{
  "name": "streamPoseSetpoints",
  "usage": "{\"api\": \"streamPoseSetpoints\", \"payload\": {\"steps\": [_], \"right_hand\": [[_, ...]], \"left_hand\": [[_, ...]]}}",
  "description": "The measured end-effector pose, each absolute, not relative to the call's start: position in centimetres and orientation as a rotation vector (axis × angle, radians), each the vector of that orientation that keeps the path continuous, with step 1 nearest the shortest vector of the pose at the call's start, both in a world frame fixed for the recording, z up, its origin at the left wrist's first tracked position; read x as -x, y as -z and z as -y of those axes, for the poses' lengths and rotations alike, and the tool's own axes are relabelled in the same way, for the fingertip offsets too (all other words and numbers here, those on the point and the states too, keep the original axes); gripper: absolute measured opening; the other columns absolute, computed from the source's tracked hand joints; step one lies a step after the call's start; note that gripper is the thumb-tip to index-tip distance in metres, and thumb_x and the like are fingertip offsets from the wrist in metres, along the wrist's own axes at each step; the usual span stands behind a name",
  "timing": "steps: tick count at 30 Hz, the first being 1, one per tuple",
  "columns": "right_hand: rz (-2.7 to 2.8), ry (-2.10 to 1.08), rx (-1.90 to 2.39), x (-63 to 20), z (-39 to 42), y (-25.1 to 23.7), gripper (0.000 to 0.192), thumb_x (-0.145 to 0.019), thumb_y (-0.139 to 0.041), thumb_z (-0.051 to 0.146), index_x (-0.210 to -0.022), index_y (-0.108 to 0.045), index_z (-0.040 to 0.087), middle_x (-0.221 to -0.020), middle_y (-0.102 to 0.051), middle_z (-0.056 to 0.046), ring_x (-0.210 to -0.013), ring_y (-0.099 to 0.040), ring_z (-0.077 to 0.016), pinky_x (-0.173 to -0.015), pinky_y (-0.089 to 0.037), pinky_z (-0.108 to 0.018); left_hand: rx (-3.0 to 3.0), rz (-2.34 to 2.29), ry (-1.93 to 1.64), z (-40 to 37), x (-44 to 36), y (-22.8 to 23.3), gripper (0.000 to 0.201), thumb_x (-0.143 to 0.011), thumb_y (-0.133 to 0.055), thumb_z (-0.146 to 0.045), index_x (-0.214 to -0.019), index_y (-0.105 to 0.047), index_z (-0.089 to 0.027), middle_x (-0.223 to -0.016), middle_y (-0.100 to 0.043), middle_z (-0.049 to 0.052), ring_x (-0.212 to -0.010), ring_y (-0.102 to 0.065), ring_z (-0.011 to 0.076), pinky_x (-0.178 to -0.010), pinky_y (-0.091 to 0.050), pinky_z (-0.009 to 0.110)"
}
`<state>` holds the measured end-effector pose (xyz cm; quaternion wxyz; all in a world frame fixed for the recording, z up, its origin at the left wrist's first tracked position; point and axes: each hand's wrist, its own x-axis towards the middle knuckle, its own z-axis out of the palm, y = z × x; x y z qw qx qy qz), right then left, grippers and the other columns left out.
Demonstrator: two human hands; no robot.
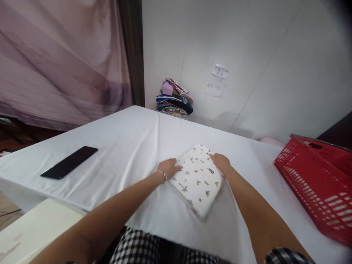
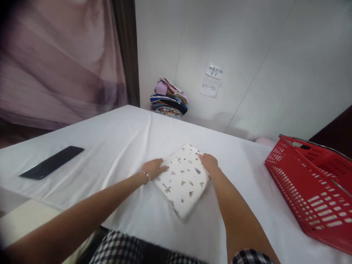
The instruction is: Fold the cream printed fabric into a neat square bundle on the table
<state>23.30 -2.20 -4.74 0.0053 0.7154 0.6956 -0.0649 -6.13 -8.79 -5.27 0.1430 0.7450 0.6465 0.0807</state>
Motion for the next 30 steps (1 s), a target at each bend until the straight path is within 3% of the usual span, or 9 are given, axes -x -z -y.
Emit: {"api": "streamPoseSetpoints", "payload": {"steps": [4,6,13,19,25,27,30], "right_hand": [[-2.093,0.167,-2.277,-23.9,5.6,5.3,0.053,-0.092,-0.018,0.042,-0.104,-0.060,0.012,-0.105,-0.063,-0.016,-0.096,-0.058,-0.0246,-0.076,-0.040,-0.032],[-2.089,0.186,-2.260,-24.1,7.0,5.4,0.053,-0.092,-0.019,0.042,-0.104,-0.060,0.012,-0.103,-0.064,-0.016,-0.095,-0.058,-0.0254,-0.076,-0.040,-0.033],[-2.020,0.252,-2.312,-23.9,7.9,5.0,0.054,-0.090,-0.019,0.046,-0.107,-0.060,0.015,-0.110,-0.062,-0.015,-0.098,-0.057,-0.0264,-0.076,-0.041,-0.034],[-1.990,0.297,-2.375,-23.6,7.9,4.6,0.052,-0.090,-0.021,0.044,-0.108,-0.060,0.015,-0.109,-0.062,-0.014,-0.100,-0.057,-0.0283,-0.078,-0.042,-0.036],[-2.005,0.358,-2.477,-22.7,11.3,4.6,0.047,-0.089,-0.027,0.040,-0.107,-0.061,0.013,-0.107,-0.063,-0.015,-0.100,-0.058,-0.0269,-0.080,-0.042,-0.035],[-2.121,0.516,-2.496,-22.2,14.0,5.5,0.040,-0.087,-0.036,0.040,-0.110,-0.059,0.017,-0.103,-0.066,-0.011,-0.095,-0.060,-0.0238,-0.078,-0.044,-0.031],[-2.307,1.167,-2.512,-21.5,18.3,7.2,0.042,-0.082,-0.047,0.045,-0.117,-0.055,0.024,-0.079,-0.068,-0.002,-0.068,-0.062,-0.0180,-0.060,-0.047,-0.027]], "left_hand": [[-2.229,-1.840,-0.225,3.1,7.9,4.1,0.036,-0.080,-0.050,-0.049,-0.105,-0.058,-0.024,-0.114,-0.061,0.005,-0.104,-0.056,0.0227,-0.086,-0.042,0.031],[-2.112,-1.909,-0.243,1.9,8.0,4.0,0.045,-0.079,-0.050,-0.049,-0.116,-0.052,-0.023,-0.123,-0.056,0.007,-0.107,-0.054,0.0240,-0.088,-0.042,0.032],[-1.776,-2.102,-0.589,8.6,7.4,5.0,0.071,-0.080,-0.048,-0.050,-0.137,-0.026,-0.014,-0.140,-0.036,0.015,-0.125,-0.039,0.0273,-0.096,-0.038,0.034],[-1.470,-1.914,-0.728,14.4,6.7,5.6,0.077,-0.074,-0.058,-0.048,-0.137,-0.024,-0.019,-0.129,-0.051,0.012,-0.107,-0.056,0.0241,-0.085,-0.046,0.033],[-1.633,-1.982,-0.663,11.8,6.7,5.1,0.072,-0.076,-0.054,-0.019,-0.140,-0.022,-0.020,-0.131,-0.051,0.008,-0.110,-0.055,0.0194,-0.090,-0.044,0.027],[-1.686,-2.004,-0.651,9.3,8.0,4.4,0.065,-0.079,-0.049,-0.015,-0.139,-0.026,-0.024,-0.130,-0.052,0.004,-0.108,-0.056,0.0157,-0.088,-0.045,0.024],[-1.651,-2.065,-0.582,6.8,9.9,3.8,0.061,-0.079,-0.052,-0.023,-0.137,-0.032,-0.018,-0.129,-0.052,0.010,-0.110,-0.055,0.0222,-0.088,-0.046,0.030]]}}
